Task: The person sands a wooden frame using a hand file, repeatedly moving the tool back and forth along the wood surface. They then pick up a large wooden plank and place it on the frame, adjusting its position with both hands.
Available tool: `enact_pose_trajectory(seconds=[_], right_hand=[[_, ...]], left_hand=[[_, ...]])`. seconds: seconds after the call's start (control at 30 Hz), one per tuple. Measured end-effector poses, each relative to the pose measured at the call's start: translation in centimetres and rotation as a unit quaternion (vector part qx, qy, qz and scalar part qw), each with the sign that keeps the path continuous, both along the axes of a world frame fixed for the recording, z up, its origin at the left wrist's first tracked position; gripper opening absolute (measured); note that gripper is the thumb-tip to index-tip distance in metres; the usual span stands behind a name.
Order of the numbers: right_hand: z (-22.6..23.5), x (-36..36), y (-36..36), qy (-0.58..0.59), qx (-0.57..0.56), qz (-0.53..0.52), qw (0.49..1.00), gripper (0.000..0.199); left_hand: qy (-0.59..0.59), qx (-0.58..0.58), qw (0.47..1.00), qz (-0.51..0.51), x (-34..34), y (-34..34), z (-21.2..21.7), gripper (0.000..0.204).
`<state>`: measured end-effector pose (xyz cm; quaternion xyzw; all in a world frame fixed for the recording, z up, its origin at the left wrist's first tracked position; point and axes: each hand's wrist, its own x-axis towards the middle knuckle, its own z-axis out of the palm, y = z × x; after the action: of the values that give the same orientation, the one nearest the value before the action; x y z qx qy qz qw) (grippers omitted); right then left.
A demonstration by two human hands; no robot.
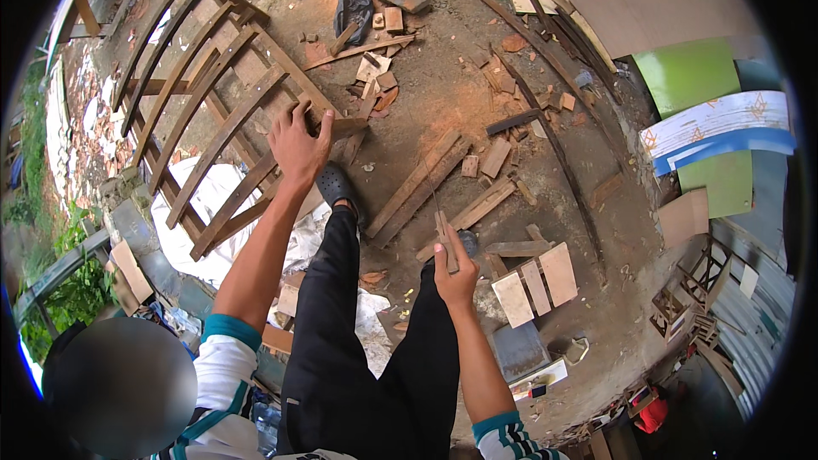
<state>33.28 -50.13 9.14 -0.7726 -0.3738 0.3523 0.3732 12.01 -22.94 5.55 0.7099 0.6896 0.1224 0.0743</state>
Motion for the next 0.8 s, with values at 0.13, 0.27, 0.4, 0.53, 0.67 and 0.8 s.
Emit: enact_pose_trajectory(seconds=[0.13,0.27,0.4,0.53,0.67,0.8], right_hand=[[3.9,1.6,-5.4,-0.006,-0.037,-0.012,0.999,0.042],[8.2,3.0,-11.2,-0.037,-0.068,-0.024,0.997,0.041],[12.4,2.7,-15.5,-0.051,-0.082,-0.055,0.994,0.041],[17.2,0.1,-16.2,-0.027,-0.114,-0.123,0.985,0.042],[19.2,-3.7,-17.0,-0.057,-0.157,-0.181,0.969,0.046],[21.9,-8.4,-14.6,-0.053,-0.171,-0.151,0.972,0.045]], left_hand=[[0.058,-0.162,0.985,-0.001,0.0,2.5,1.2,0.043],[0.026,-0.299,0.951,0.070,0.4,5.7,1.4,0.041],[0.056,-0.286,0.955,0.056,1.0,6.9,0.4,0.037],[0.101,-0.269,0.957,-0.030,0.9,7.5,1.6,0.026],[0.233,-0.277,0.896,-0.256,2.8,6.2,-0.8,0.025],[0.382,-0.195,0.843,-0.326,1.0,3.7,-2.5,0.026]])
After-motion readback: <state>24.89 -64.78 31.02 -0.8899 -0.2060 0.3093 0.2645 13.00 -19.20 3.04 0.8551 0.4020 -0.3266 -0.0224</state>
